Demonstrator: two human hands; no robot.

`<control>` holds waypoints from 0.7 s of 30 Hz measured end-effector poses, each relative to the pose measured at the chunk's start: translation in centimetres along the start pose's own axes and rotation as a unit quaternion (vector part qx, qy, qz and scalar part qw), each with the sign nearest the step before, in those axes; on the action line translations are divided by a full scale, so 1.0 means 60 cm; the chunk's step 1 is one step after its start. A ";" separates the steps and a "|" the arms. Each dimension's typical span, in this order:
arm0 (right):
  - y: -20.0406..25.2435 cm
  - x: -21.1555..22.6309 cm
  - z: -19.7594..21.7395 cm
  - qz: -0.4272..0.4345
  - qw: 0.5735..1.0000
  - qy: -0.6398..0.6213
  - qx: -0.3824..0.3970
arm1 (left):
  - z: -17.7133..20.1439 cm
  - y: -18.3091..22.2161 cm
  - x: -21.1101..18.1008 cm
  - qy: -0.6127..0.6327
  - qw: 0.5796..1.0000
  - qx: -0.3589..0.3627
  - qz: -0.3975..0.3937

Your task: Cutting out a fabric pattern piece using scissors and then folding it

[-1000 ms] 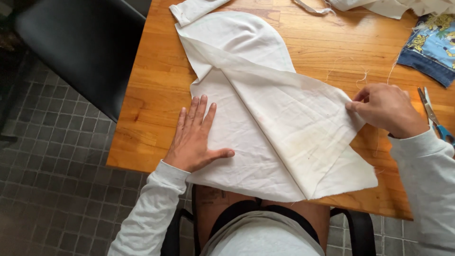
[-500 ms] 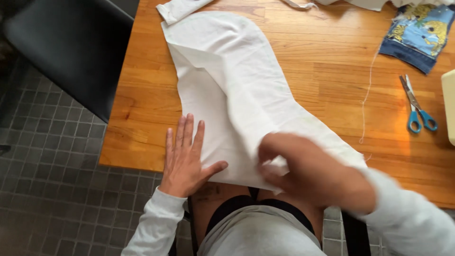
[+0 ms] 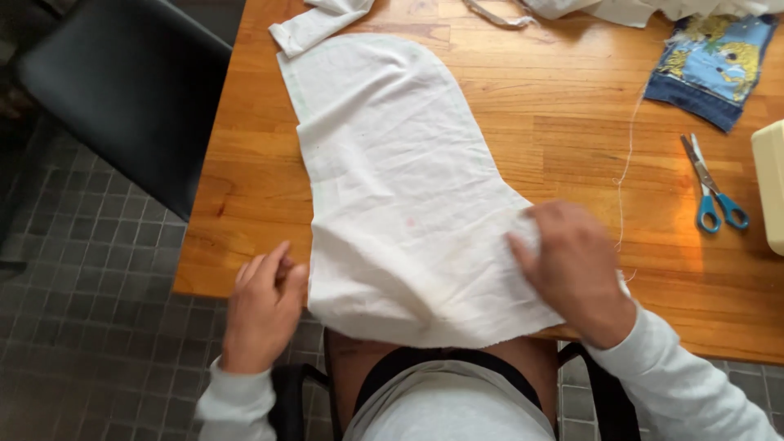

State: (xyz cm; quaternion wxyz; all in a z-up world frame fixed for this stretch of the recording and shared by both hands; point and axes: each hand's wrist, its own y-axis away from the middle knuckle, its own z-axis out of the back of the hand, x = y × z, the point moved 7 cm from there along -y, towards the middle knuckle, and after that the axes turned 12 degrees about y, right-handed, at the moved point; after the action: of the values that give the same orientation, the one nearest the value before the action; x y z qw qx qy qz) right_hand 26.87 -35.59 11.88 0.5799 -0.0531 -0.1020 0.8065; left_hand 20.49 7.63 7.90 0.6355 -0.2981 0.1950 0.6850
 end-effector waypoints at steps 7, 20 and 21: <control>0.043 -0.094 -0.040 -0.229 0.952 0.011 0.203 | -0.075 0.005 -0.044 -0.064 0.989 -0.020 0.131; -0.015 -0.039 -0.047 0.020 0.936 -0.075 0.342 | 0.000 0.065 -0.057 0.051 0.937 0.116 0.324; -0.068 -0.042 -0.050 -0.004 0.958 -0.080 0.276 | 0.002 0.072 -0.051 0.091 0.935 0.095 0.330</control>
State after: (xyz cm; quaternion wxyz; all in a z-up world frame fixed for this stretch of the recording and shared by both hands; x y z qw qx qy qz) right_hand 32.06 -36.39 9.81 0.5656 0.1736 0.0780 0.8024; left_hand 16.25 4.88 9.49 0.3790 -0.2165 0.4032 0.8044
